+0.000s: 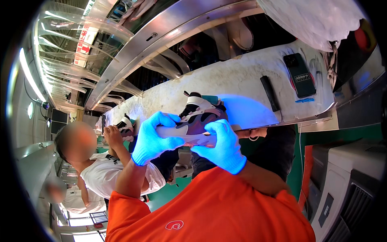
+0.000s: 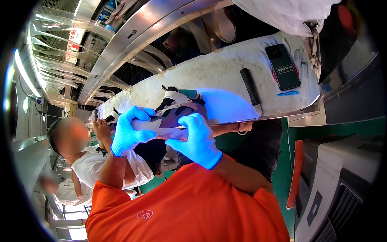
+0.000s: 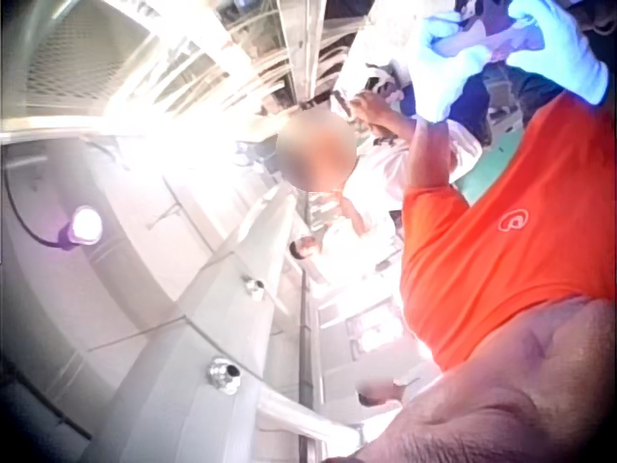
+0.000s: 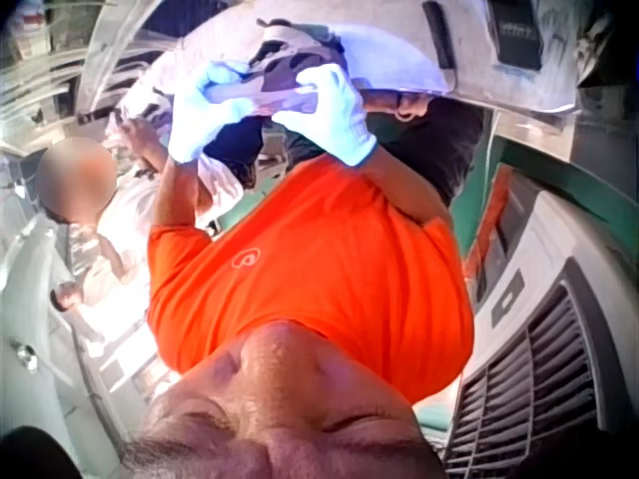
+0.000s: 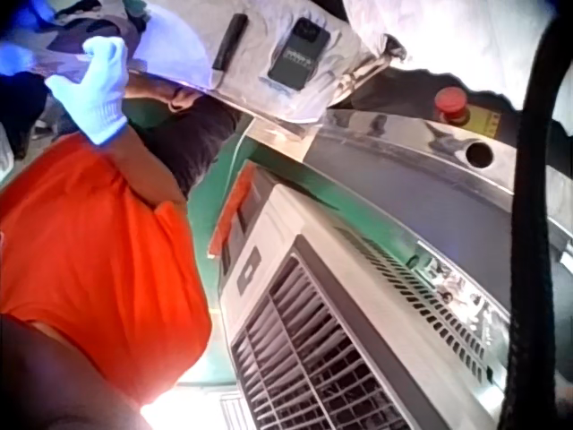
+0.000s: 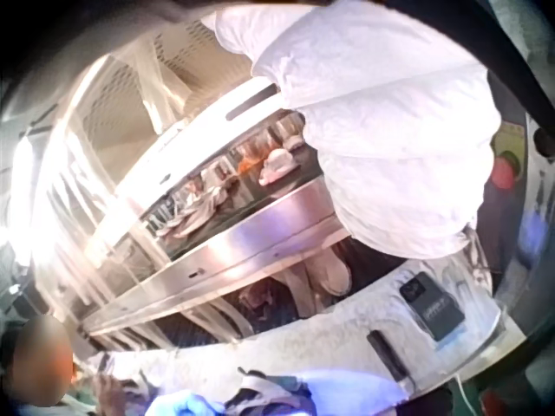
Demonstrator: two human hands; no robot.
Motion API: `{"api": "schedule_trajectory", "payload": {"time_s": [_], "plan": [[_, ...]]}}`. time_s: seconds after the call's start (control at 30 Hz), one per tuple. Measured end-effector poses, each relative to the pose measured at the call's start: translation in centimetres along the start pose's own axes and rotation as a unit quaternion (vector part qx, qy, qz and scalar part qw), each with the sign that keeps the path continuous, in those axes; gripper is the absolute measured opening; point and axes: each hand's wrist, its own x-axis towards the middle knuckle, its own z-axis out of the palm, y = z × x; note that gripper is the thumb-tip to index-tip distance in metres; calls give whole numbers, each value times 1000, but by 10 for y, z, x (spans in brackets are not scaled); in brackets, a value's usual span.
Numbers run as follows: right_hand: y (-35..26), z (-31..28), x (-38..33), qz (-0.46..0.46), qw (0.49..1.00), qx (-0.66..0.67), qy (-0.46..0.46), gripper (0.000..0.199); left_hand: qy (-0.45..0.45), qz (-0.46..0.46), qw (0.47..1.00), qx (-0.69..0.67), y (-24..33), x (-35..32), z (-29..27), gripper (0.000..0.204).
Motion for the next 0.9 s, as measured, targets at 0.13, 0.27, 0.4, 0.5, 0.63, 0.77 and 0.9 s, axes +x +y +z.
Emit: {"api": "schedule_trajectory", "payload": {"time_s": [0.13,0.27,0.4,0.5,0.63,0.77,0.9], "plan": [[5,-1,-5,-17,1000,16,-10,64,3,3,1000,-14,-12,2,-6,51],[5,4,-2,-44,999,5,-14,62,3,-38,998,-46,-3,0,-4,54],[5,4,0,-39,999,23,-22,61,3,1,1000,-18,-8,1,-4,56],[1,-1,0,-4,998,44,-37,59,1,24,1000,19,0,1,1,56],[-6,-14,0,41,996,75,-28,58,1,2,997,75,37,7,22,59],[-17,-18,-2,53,992,118,-7,58,-31,50,988,141,48,14,26,57],[-20,-20,6,45,992,119,-2,56,-39,71,984,159,48,18,26,59]]}}
